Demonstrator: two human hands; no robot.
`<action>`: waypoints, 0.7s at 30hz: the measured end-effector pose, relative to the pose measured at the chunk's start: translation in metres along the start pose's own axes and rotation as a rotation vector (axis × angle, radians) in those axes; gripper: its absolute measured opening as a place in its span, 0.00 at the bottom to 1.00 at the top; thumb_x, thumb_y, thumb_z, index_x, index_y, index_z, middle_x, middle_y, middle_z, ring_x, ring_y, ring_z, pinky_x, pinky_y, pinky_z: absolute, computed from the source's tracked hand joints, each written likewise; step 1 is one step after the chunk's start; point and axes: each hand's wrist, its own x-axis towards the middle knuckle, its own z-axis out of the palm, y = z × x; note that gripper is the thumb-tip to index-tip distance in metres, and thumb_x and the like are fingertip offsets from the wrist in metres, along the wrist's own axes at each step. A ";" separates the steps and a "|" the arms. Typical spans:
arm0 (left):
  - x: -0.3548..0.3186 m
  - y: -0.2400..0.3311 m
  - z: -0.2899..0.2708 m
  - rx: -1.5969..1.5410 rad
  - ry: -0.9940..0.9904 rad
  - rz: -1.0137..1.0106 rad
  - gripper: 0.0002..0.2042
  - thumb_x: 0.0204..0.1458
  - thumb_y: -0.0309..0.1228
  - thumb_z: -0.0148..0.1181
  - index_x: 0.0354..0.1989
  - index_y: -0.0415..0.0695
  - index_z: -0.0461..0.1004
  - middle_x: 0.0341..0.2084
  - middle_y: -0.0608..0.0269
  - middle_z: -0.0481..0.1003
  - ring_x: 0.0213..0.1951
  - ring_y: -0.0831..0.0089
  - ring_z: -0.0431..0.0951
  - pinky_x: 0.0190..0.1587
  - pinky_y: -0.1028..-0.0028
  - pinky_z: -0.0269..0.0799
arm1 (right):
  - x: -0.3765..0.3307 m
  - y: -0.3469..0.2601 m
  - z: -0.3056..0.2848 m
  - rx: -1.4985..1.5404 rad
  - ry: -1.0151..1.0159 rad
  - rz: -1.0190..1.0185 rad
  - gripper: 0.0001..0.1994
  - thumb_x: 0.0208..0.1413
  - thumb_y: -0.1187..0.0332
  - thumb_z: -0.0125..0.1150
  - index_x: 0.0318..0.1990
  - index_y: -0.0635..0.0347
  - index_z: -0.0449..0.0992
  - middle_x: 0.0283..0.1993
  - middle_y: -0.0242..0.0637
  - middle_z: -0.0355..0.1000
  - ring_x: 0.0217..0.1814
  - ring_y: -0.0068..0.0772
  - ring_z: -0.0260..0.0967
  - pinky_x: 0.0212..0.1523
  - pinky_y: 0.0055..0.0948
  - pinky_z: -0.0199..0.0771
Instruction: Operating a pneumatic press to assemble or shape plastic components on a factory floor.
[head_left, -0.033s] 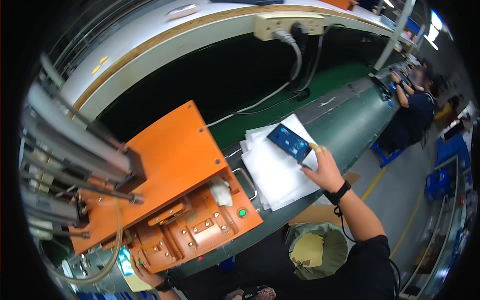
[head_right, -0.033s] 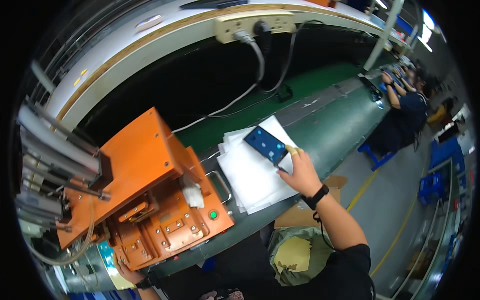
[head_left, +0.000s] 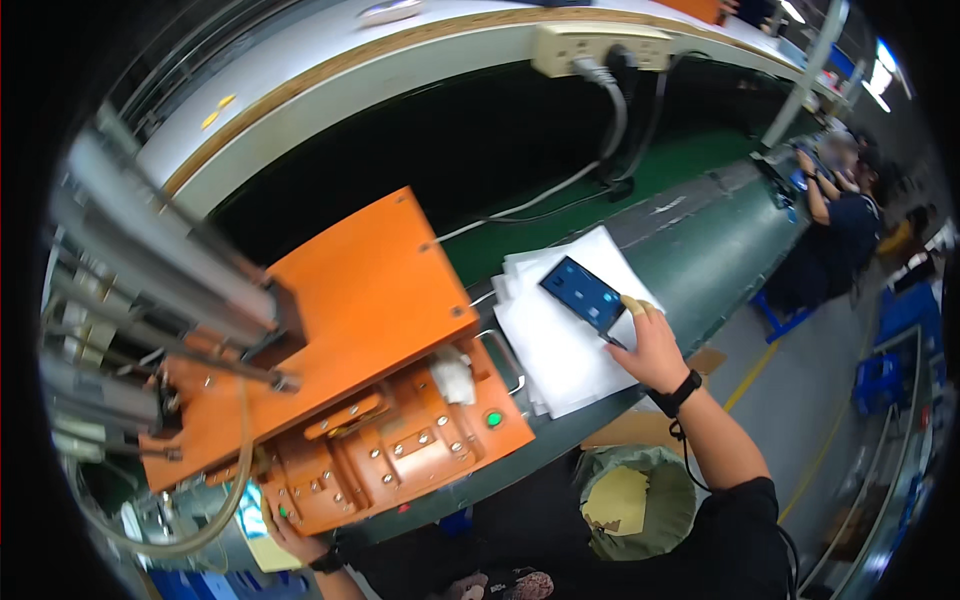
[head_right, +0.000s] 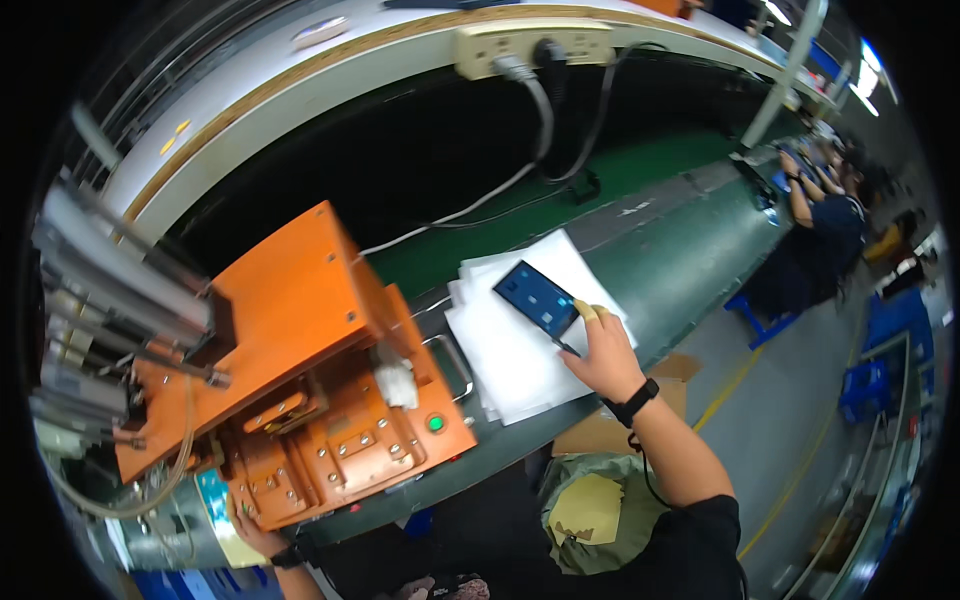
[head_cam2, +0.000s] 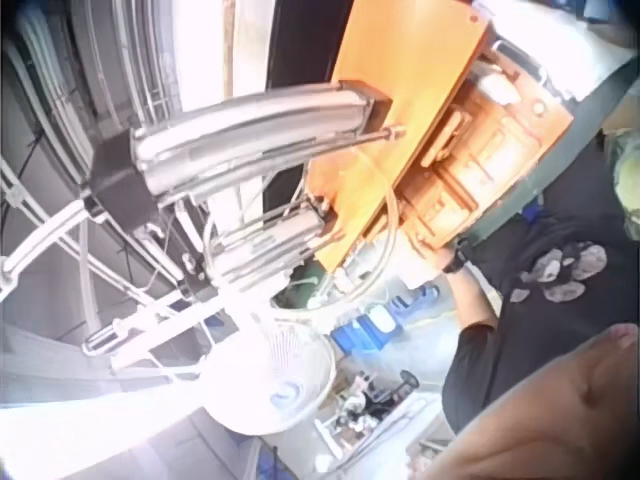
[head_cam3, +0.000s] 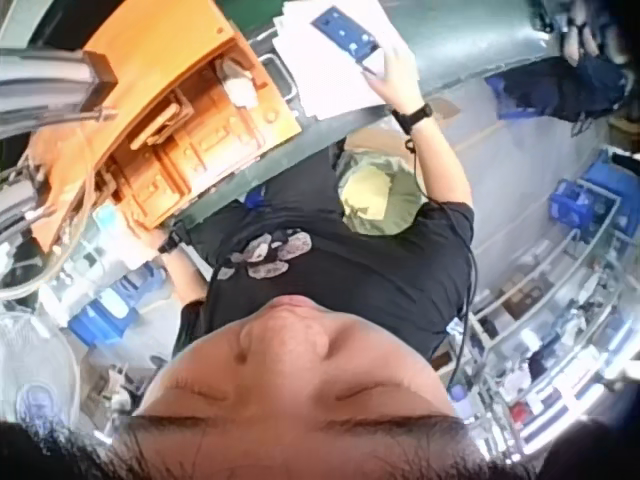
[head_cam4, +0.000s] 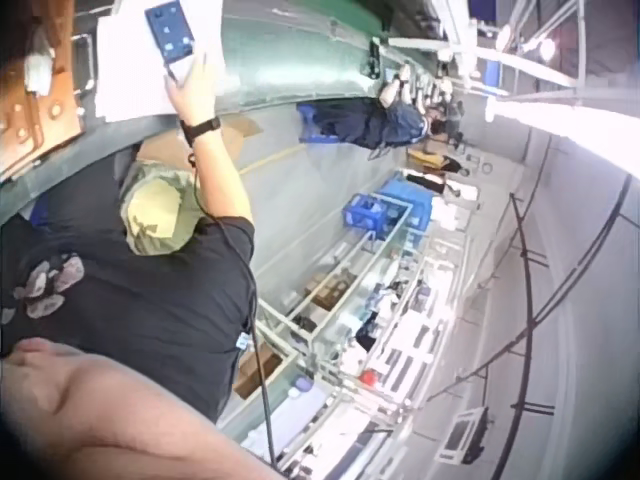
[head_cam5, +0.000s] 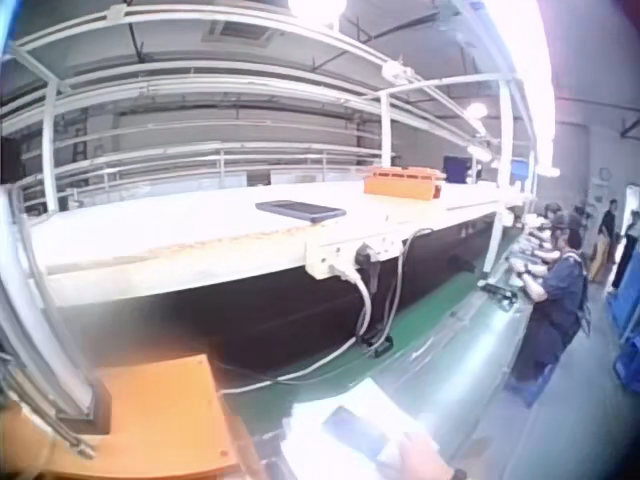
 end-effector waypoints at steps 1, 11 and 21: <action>0.003 0.018 0.001 -0.140 0.058 -0.073 0.18 0.65 0.34 0.42 0.55 0.33 0.69 0.59 0.53 0.66 0.59 0.62 0.66 0.61 0.63 0.63 | -0.005 -0.002 0.014 0.008 -0.048 -0.009 0.36 0.43 0.65 0.69 0.61 0.66 0.62 0.57 0.57 0.63 0.60 0.57 0.60 0.61 0.42 0.61; -0.003 0.036 -0.007 -0.352 0.047 -0.242 0.17 0.66 0.31 0.41 0.59 0.36 0.65 0.53 0.55 0.70 0.53 0.70 0.70 0.56 0.71 0.65 | -0.006 -0.039 0.008 -0.198 0.075 -0.128 0.45 0.41 0.56 0.73 0.65 0.69 0.56 0.61 0.58 0.61 0.63 0.60 0.56 0.64 0.48 0.56; -0.002 0.027 -0.106 0.445 -0.108 0.178 0.17 0.51 0.23 0.57 0.50 0.38 0.72 0.53 0.48 0.69 0.57 0.50 0.67 0.61 0.59 0.61 | -0.129 -0.235 0.041 0.750 -0.140 -0.544 0.08 0.44 0.78 0.61 0.35 0.61 0.79 0.22 0.37 0.70 0.20 0.33 0.65 0.23 0.28 0.64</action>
